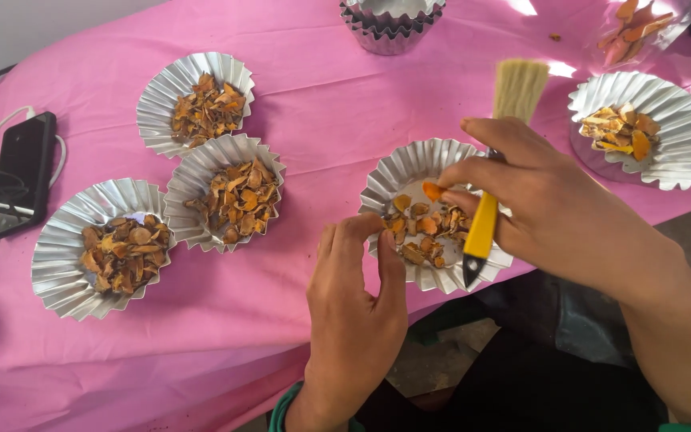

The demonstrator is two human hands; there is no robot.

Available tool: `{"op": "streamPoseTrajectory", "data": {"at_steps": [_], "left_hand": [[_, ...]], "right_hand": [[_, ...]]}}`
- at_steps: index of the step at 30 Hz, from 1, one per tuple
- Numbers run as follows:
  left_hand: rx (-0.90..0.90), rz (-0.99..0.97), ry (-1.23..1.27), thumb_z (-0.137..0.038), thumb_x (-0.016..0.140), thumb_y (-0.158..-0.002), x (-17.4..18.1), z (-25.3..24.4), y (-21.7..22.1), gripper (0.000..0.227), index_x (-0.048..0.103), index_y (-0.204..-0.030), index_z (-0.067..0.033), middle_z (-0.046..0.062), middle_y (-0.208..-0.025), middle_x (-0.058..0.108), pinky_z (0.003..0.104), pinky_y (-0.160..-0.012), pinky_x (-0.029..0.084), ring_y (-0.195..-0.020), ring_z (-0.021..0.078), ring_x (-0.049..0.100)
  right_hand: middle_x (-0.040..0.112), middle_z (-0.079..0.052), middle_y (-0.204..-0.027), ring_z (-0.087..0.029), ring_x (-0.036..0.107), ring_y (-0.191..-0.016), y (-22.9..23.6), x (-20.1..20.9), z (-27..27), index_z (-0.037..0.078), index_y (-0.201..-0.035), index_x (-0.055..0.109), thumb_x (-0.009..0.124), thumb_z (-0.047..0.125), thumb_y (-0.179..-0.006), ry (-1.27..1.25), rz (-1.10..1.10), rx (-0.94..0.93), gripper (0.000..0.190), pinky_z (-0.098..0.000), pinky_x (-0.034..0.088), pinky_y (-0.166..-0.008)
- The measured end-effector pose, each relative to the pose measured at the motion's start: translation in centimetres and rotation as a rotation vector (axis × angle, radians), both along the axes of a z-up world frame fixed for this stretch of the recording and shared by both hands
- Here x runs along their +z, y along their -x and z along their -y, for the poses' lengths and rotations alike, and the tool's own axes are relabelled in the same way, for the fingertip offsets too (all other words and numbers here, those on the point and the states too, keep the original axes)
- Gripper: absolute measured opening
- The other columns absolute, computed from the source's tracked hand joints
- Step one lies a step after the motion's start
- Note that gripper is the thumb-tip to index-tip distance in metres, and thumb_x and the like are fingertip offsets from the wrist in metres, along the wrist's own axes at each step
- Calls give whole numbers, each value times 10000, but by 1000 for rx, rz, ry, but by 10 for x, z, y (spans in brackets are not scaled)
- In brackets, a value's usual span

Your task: A person uses a small brush to clean and sort dried turmeric slices inside individual aluminum foil cups on a table.

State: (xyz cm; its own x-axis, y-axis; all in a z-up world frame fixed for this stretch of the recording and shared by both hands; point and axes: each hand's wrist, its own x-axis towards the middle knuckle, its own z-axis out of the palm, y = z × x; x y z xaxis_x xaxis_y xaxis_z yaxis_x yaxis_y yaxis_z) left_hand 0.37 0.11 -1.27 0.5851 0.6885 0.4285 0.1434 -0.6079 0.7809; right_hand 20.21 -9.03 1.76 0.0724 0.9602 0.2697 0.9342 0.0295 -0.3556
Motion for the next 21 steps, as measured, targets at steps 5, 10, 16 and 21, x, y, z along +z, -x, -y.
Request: {"op": "streamPoseTrajectory", "data": {"at_steps": [5, 10, 16, 21], "left_hand": [[-156, 62, 79, -213, 491, -1056, 8, 4, -4, 198, 587, -1054, -40, 59, -936, 654, 339, -724, 505, -814, 187, 626], [-177, 71, 183, -218, 516, -1050, 5, 3, -4, 182, 587, -1031, -51, 14, -815, 578, 290, -595, 442, -666, 110, 493], [-343, 145, 448, -232, 538, -1046, 5, -9, 5, 201, 587, -958, -58, -26, -737, 524, 235, -559, 390, -637, 50, 456], [-446, 133, 559, -251, 528, -1055, 1, -18, 12, 233, 588, -935, -61, -39, -744, 447, 238, -583, 329, -661, 69, 374]], "right_hand": [[505, -172, -1303, -283, 615, -1200, 25, 14, 17, 38, -1134, 668, 710, 108, -923, -204, 88, 127, 226, -455, 482, -1164], [458, -53, -1218, -259, 585, -1311, 27, 3, 19, 24, -1132, 639, 660, 18, -979, -243, 105, 176, 155, -405, 524, -1102], [374, -74, -1043, -184, 477, -778, 24, -3, 20, -24, -1182, 720, 774, -47, -961, -435, 266, 234, 228, -296, 604, -853], [373, -38, -932, -157, 278, -649, 24, -9, 18, 23, -1104, 784, 791, -93, -935, -578, 289, 262, 205, -339, 665, -875]]}}
